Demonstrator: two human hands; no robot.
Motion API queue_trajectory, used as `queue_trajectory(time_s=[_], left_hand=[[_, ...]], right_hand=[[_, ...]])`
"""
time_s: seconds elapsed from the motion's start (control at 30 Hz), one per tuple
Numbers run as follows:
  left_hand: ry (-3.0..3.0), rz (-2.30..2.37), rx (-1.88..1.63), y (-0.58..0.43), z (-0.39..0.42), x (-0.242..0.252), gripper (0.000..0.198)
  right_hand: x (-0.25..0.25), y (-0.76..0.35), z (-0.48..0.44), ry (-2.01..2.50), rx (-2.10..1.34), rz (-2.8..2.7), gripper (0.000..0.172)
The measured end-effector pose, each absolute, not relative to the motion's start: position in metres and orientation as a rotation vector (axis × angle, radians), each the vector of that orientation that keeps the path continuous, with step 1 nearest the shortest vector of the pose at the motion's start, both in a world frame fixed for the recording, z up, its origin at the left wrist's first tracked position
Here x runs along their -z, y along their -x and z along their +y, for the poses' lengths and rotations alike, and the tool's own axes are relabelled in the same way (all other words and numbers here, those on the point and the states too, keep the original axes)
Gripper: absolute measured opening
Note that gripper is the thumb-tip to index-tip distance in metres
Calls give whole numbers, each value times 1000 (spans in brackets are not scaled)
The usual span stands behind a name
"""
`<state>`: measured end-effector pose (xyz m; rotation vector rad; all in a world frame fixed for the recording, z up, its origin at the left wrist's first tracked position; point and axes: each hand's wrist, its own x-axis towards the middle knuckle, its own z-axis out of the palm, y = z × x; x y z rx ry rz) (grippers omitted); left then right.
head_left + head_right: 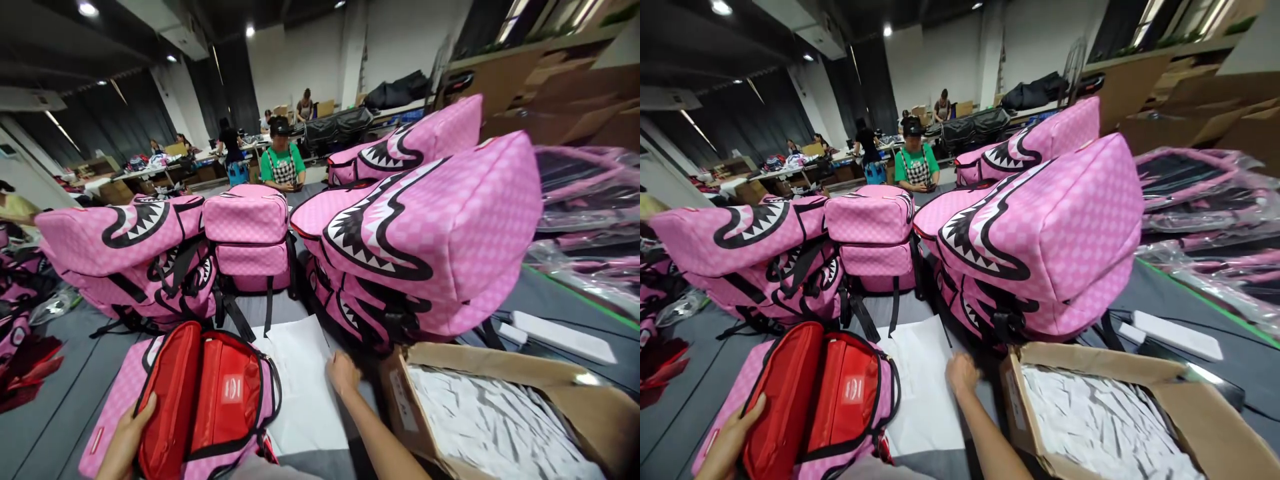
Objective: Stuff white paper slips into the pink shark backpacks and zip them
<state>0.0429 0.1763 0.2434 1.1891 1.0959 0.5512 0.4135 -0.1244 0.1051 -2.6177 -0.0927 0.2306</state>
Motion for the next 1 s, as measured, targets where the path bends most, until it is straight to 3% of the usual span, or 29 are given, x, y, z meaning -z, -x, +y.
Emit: queue_trajectory(time_s=[0.27, 0.47, 0.73, 1.0], left_hand=[[-1158, 1157, -538, -43, 179, -260, 30], [-1181, 1111, -502, -36, 193, -249, 30], [-1203, 1079, -440, -37, 210, -235, 32], [-1290, 1142, -508, -51, 197, -248, 26]], right_hand=[[-122, -389, -110, 2779, -152, -333, 32], [-140, -378, -97, 2741, -27, -571, 28], [-118, -383, -107, 2618, 164, -602, 25], [-128, -381, -97, 2611, 12, -594, 33]])
